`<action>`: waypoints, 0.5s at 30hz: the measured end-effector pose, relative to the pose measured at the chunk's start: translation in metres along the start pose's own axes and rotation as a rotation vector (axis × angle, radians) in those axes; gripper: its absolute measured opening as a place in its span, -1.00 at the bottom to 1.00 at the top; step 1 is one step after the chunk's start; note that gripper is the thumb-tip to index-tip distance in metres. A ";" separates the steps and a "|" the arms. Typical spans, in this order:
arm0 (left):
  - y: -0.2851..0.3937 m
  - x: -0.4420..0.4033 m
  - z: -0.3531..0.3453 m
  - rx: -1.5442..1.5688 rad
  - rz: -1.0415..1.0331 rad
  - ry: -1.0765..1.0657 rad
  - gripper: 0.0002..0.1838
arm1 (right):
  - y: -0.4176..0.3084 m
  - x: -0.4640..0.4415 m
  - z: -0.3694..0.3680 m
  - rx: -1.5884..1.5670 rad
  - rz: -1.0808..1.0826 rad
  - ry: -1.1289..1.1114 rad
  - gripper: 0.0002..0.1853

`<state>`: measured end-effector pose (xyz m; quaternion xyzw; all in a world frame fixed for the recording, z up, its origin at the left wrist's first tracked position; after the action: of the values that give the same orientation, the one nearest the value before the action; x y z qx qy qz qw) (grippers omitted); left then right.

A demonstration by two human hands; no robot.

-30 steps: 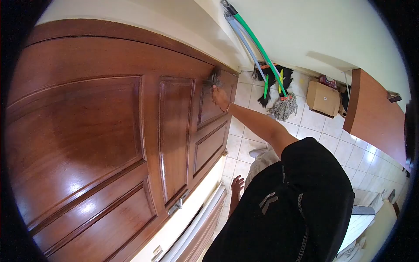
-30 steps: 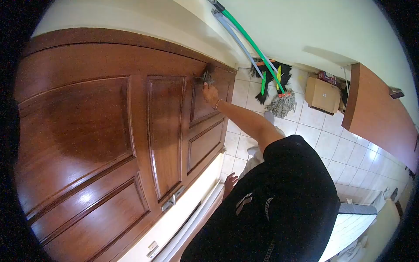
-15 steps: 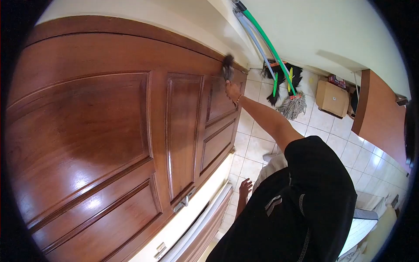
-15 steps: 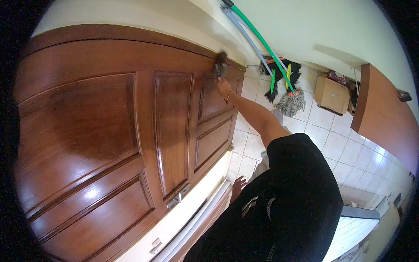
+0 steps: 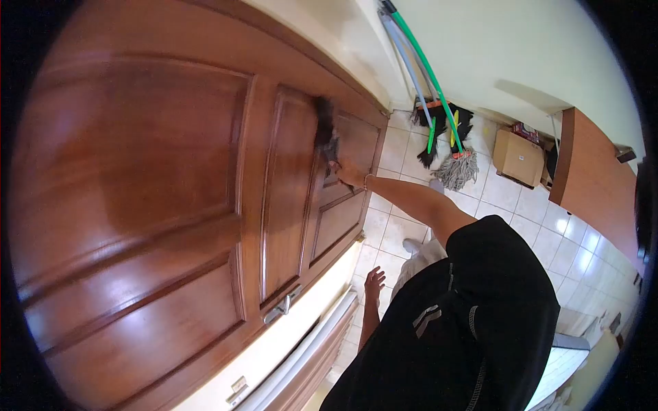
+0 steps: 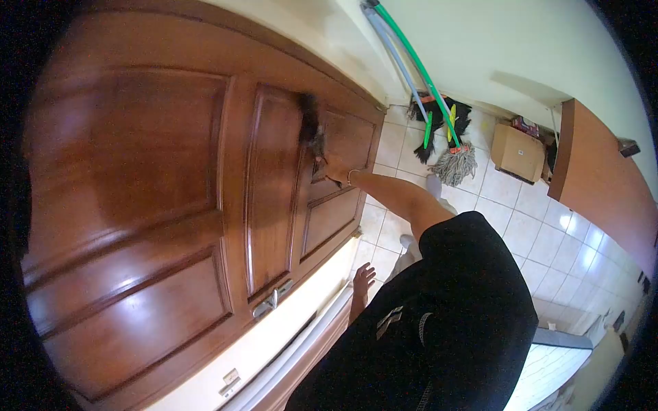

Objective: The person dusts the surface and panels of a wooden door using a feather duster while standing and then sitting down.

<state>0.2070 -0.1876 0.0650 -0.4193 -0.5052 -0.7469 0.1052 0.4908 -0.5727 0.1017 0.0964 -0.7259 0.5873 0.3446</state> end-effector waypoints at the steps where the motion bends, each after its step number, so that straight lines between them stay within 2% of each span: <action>1: -0.003 0.006 0.003 -0.020 -0.029 0.008 -0.49 | 0.002 0.009 -0.007 0.011 -0.070 -0.038 -0.59; 4: -0.037 0.008 0.021 0.077 0.018 -0.002 -0.47 | 0.004 0.032 -0.015 -0.051 -0.098 0.047 -0.56; 7: -0.081 0.018 0.045 0.187 0.085 -0.017 -0.49 | 0.015 0.040 -0.030 -0.028 0.412 0.262 -0.47; 8: -0.089 0.026 0.049 0.257 -0.046 -0.041 -0.50 | 0.029 0.032 -0.041 -0.027 0.282 0.234 -0.48; 10: -0.108 0.038 0.070 -0.248 -0.280 -0.127 -0.52 | 0.053 0.031 -0.055 -0.027 0.017 0.181 -0.50; 11: -0.118 0.041 0.079 -0.501 -0.396 -0.164 -0.53 | 0.055 0.036 -0.060 -0.059 -0.008 0.184 -0.49; 13: -0.137 0.046 0.097 -0.478 -0.528 -0.197 -0.54 | 0.058 0.052 -0.074 -0.124 -0.066 0.182 -0.43; 15: -0.149 0.053 0.112 -0.422 -0.597 -0.208 -0.55 | 0.069 0.055 -0.084 -0.096 0.155 0.351 -0.51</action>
<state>0.1459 -0.0100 0.0200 -0.3399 -0.4479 -0.7858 -0.2577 0.4445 -0.4608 0.0872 -0.0799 -0.6871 0.5847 0.4238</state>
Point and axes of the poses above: each hand's wrist, its own x-axis away from the middle knuckle, its own z-axis out of the back of the hand, y = z × x, the point moved 6 cm from there along -x, towards the middle knuckle, and after that the axes turned 14 degrees about -z, right-handed, at the moved point
